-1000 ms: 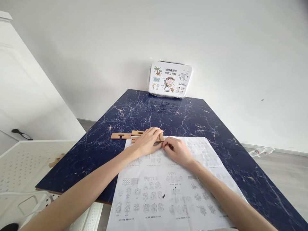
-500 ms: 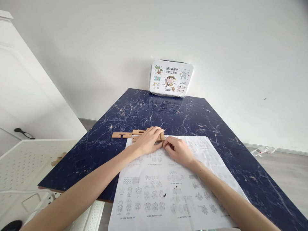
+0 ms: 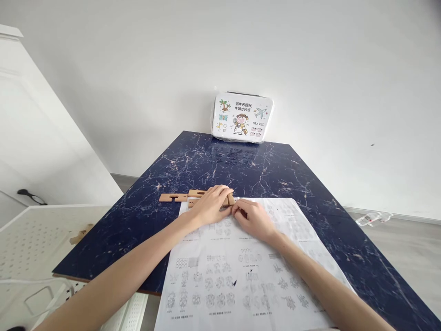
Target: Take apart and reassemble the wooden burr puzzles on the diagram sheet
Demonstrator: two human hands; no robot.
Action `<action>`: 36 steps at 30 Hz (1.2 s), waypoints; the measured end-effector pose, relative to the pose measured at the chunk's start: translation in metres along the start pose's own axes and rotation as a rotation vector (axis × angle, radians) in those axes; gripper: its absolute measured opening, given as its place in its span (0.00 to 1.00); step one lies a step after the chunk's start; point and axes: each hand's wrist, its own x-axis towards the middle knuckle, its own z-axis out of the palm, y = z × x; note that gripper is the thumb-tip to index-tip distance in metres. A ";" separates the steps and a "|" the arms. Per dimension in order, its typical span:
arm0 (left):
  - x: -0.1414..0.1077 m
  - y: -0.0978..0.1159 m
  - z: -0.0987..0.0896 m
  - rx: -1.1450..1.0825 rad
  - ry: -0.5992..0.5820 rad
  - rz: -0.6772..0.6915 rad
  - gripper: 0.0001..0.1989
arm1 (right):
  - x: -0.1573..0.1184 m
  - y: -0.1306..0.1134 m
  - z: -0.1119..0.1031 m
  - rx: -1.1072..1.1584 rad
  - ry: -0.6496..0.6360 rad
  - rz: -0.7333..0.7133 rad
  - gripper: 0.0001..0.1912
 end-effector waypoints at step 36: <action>-0.129 0.017 -0.056 0.320 0.125 -0.346 0.35 | 0.004 -0.003 -0.001 0.072 -0.018 0.034 0.12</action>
